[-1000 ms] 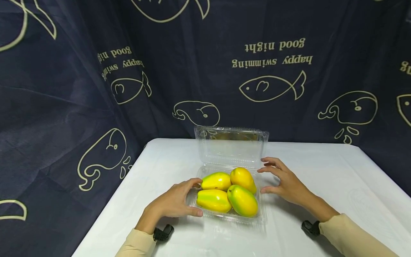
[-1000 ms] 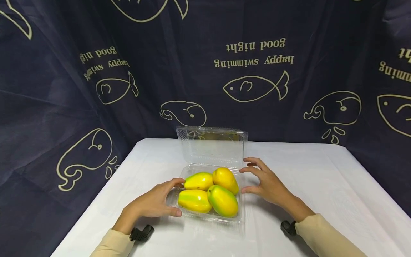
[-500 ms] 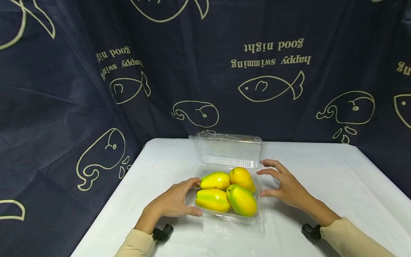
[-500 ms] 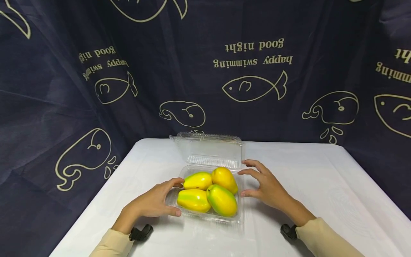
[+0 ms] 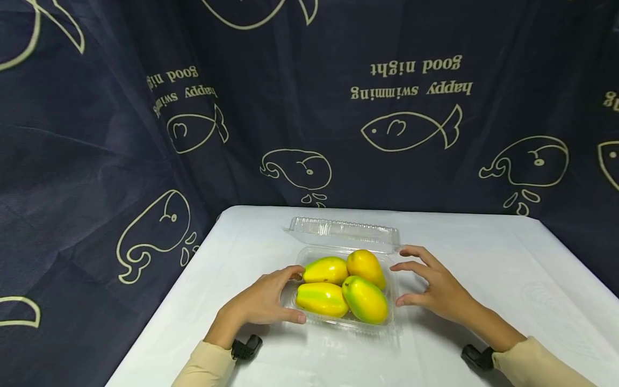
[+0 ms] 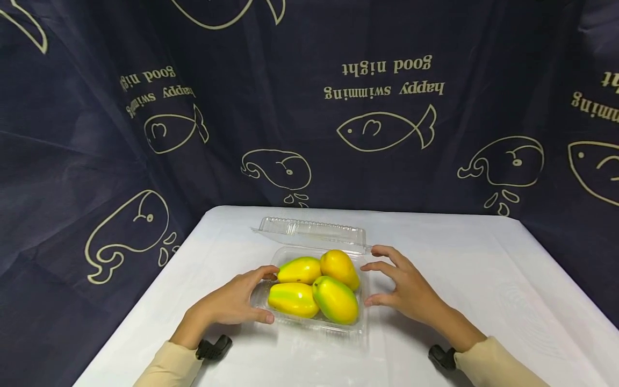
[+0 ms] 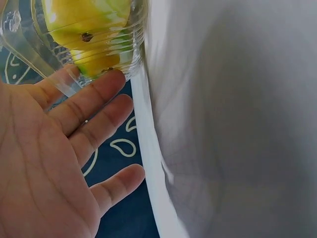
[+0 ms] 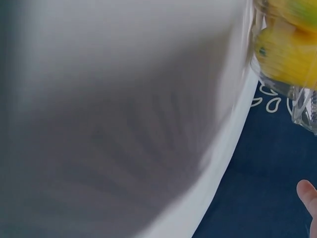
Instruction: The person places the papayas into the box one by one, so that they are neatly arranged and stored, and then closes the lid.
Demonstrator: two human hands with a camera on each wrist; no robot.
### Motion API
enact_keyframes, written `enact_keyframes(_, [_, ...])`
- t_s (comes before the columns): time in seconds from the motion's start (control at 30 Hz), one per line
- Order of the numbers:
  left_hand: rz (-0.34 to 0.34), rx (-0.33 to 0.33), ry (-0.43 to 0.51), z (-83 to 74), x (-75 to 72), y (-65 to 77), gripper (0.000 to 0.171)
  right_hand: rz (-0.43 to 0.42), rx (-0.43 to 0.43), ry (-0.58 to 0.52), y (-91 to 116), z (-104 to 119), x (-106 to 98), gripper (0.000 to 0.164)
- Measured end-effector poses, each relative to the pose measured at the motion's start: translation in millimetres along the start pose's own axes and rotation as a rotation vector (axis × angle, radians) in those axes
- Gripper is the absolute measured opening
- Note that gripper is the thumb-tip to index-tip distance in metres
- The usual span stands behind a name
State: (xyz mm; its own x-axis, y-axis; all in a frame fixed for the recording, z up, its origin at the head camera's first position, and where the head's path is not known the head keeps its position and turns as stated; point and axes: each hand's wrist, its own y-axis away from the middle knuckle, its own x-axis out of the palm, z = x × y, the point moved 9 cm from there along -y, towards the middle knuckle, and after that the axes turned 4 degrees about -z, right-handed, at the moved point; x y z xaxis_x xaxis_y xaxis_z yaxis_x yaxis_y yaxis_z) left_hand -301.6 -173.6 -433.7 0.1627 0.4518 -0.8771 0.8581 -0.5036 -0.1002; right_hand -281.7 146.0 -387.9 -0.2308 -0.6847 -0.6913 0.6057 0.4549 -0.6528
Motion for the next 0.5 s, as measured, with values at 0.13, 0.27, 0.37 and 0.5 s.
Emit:
enact_keyframes(0.13, [0.003,0.002,-0.003,0.4,-1.1,1.2,0.102,0.001,-0.001,0.004,2.2,6.8,0.2,0.066])
enact_keyframes(0.27, [-0.006,0.005,-0.019,0.1,-3.4,1.8,0.102,-0.021,0.0,-0.003,4.9,12.0,-1.0,0.066])
enact_keyframes(0.37, [-0.013,0.006,-0.022,-0.4,-4.3,1.7,0.102,-0.083,-0.036,-0.009,5.3,16.8,-6.3,0.066])
enact_keyframes(0.5, [-0.018,0.003,-0.012,-0.7,-5.0,2.6,0.102,-0.178,-0.124,-0.024,4.7,25.1,-14.1,0.063])
